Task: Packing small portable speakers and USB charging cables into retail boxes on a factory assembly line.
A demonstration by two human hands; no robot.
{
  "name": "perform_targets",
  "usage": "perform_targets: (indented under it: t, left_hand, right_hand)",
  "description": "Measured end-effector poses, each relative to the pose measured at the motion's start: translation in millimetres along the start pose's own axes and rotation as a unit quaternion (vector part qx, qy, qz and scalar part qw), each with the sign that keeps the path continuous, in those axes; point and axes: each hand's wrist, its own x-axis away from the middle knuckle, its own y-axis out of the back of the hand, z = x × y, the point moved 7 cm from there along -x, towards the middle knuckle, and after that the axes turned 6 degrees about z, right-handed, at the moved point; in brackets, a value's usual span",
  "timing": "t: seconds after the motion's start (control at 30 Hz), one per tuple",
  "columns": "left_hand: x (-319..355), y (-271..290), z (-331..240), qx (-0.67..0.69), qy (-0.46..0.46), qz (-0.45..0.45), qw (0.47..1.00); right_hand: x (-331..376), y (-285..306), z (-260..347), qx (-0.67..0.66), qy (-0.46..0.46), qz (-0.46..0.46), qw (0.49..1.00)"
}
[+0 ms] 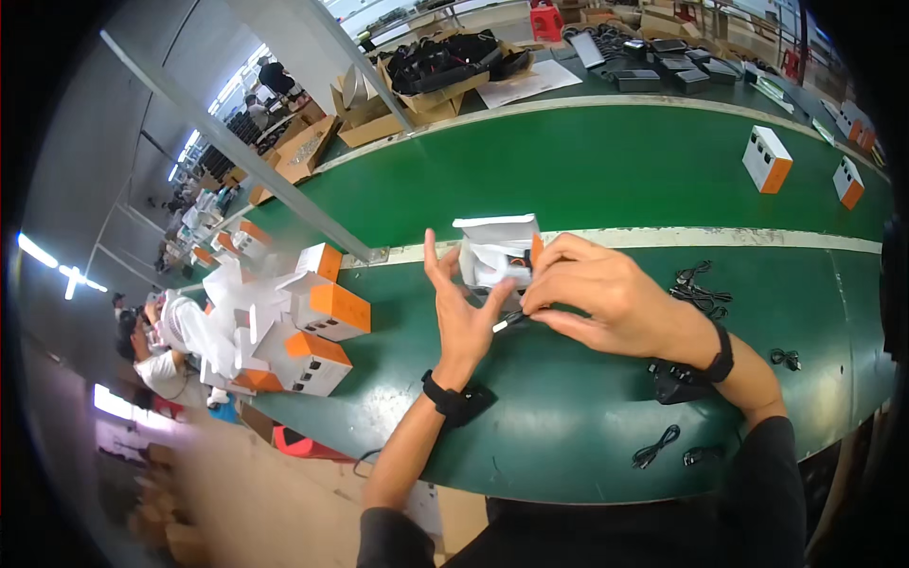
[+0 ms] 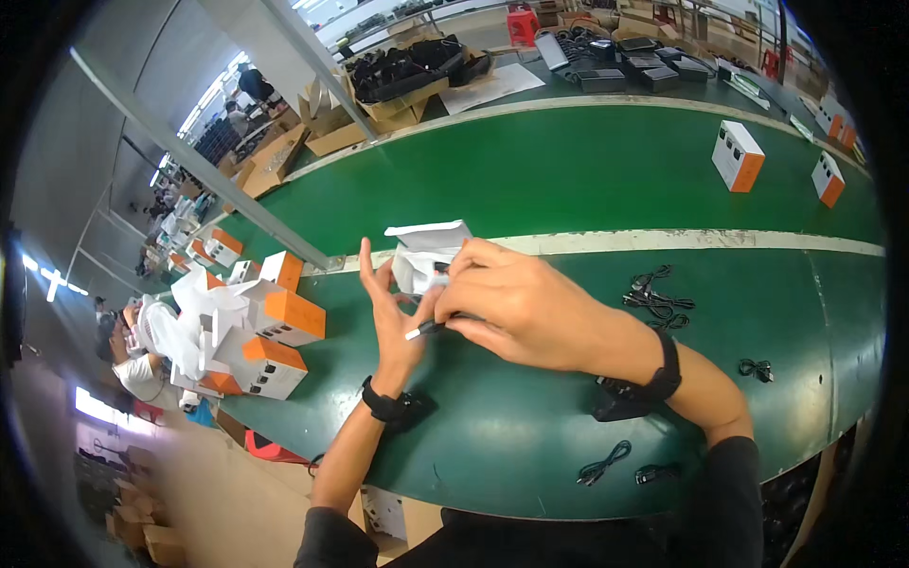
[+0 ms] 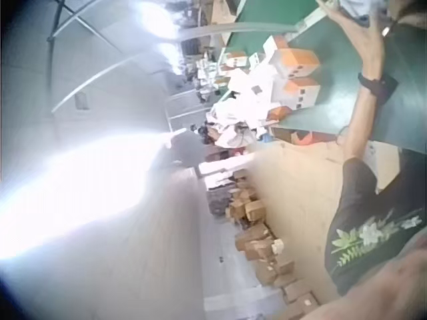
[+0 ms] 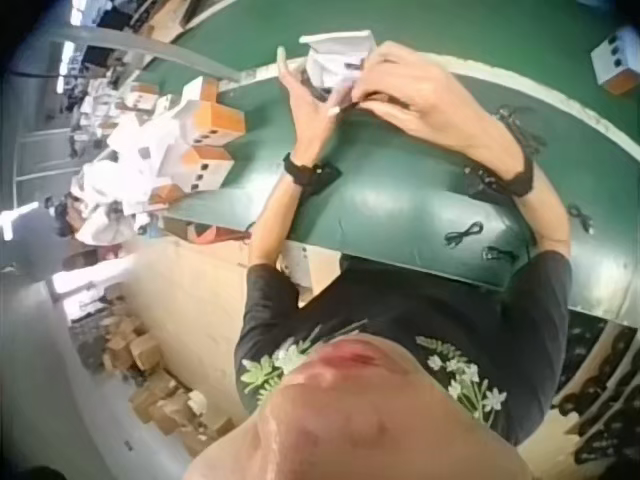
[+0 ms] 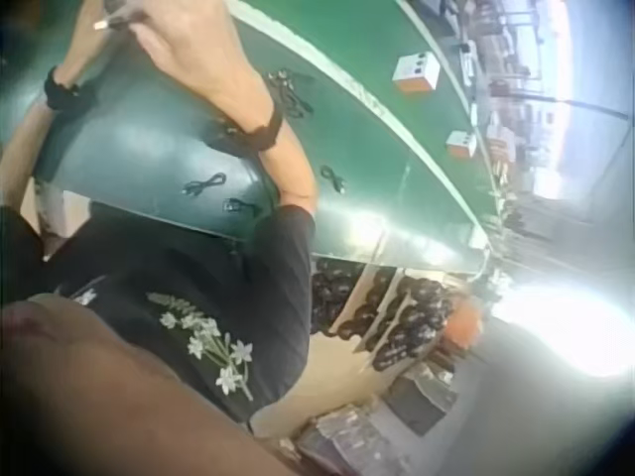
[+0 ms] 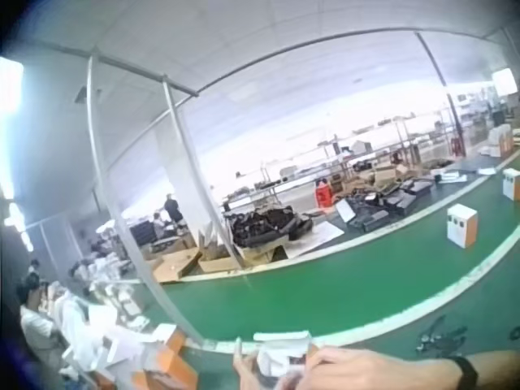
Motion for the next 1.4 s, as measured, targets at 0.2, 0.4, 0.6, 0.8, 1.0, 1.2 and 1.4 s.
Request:
perform_targets:
  t: [0.2,0.4,0.6,0.8,1.0,1.2,1.4]
  left_hand:
    - [-11.3,-20.2,18.6,0.177,-0.013,-0.025,0.984]
    - [6.7,-27.7,7.6,0.171,-0.004,-0.022,0.985]
    - [6.5,-27.5,-4.3,0.165,-0.046,-0.009,0.985]
    - [13.7,-24.7,9.4,0.318,-0.047,0.022,0.946]
    - [9.3,-33.8,14.5,0.436,0.011,0.114,0.893]
    - [3.4,-39.0,16.7,0.440,0.045,0.159,0.883]
    - [-1.2,-30.2,28.3,0.372,0.109,0.168,0.906]
  right_hand:
    - [0.6,-17.2,1.8,0.093,0.036,-0.059,0.993]
    - [3.1,-31.5,-16.5,0.197,0.016,-0.090,0.976]
    - [-0.3,-41.2,-29.5,0.301,0.001,-0.066,0.951]
    - [-7.3,-43.6,-29.4,0.283,-0.027,0.073,0.956]
    - [-4.2,-43.0,-14.3,0.198,-0.076,0.148,0.966]
    - [-3.4,-44.0,-18.8,0.204,-0.050,0.159,0.965]
    - [38.0,-41.4,-42.7,0.129,-0.047,-0.242,0.961]
